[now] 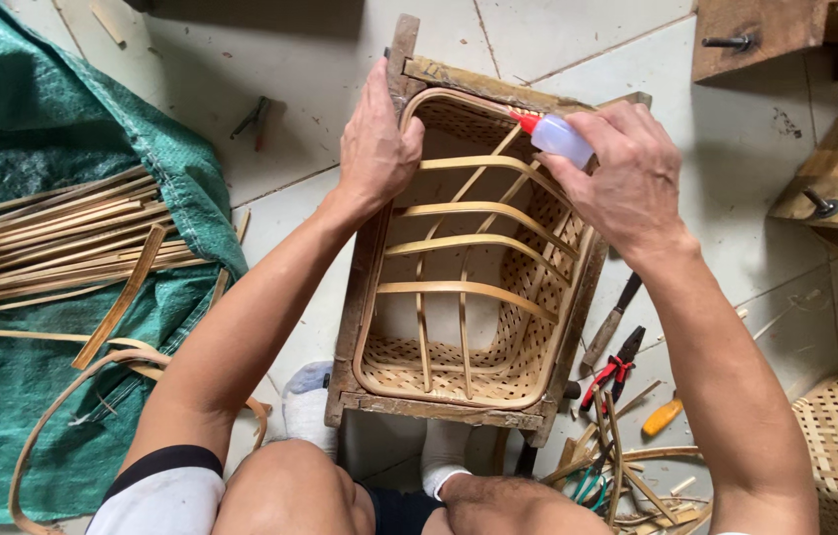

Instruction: The person inserts thin bamboo strips into a rectangular basket frame, secures them with a hammer, and applies glue along the edges to reinforce the structure.

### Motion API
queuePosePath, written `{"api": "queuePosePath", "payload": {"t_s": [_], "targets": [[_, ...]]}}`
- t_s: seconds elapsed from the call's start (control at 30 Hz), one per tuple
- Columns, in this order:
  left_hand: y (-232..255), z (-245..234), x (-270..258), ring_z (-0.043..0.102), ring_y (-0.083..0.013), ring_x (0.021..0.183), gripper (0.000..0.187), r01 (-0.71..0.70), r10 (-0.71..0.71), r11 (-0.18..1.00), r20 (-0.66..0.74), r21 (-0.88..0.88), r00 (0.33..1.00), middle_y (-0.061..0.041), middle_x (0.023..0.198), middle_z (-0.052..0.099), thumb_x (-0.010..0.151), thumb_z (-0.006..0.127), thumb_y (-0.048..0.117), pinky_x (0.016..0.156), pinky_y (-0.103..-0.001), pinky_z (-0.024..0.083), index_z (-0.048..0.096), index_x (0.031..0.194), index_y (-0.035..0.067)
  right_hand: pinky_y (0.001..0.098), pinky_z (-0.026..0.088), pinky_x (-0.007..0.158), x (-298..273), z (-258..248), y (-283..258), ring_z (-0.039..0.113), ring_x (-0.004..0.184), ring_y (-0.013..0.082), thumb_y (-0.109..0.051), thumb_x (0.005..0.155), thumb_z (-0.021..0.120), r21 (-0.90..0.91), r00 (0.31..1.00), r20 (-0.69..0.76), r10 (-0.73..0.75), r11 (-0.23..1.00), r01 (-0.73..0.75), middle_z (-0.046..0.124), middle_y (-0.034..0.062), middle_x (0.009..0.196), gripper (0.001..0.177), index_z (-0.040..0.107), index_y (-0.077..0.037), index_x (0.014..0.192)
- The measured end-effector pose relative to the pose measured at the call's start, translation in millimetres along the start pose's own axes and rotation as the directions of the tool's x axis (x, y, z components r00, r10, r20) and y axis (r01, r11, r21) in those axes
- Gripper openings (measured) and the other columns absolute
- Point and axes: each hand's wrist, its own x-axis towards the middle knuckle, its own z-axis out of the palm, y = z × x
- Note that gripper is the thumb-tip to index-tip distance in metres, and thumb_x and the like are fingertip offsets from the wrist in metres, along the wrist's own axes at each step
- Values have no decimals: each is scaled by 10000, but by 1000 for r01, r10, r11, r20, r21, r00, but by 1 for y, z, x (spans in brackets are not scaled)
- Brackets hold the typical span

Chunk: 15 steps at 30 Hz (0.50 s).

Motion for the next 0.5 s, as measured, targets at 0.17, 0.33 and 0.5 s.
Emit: {"api": "queuePosePath", "payload": {"t_s": [0.17, 0.33, 0.5], "targets": [[1, 0, 0, 606, -475, 1212, 734, 23, -23, 1000, 14, 5, 1000, -322, 1391, 548, 928, 624, 124, 1054, -536, 479, 250, 1539, -38, 381, 536, 877, -3, -3, 2, 647, 978, 234, -312, 908, 881, -4, 999, 10, 42, 999, -42, 698, 105, 1061, 374, 761, -70, 1166], [-5, 4, 3, 606, -461, 1232, 760, -12, 12, 999, 15, 31, 1000, -344, 1413, 510, 927, 601, 100, 1077, -539, 466, 197, 1549, -65, 381, 534, 895, 0, 2, 2, 641, 1008, 236, -296, 885, 887, 3, 1000, -12, 6, 1000, -6, 695, 102, 1083, 390, 756, -67, 1173], [-3, 0, 2, 610, -463, 1234, 737, 16, -17, 1000, 36, 7, 999, -326, 1417, 522, 930, 589, 101, 1087, -535, 471, 220, 1551, -46, 379, 533, 895, -5, 2, 7, 634, 1002, 236, -283, 899, 887, -12, 1000, -14, 4, 1000, -4, 686, 98, 1068, 373, 750, -59, 1164]]}}
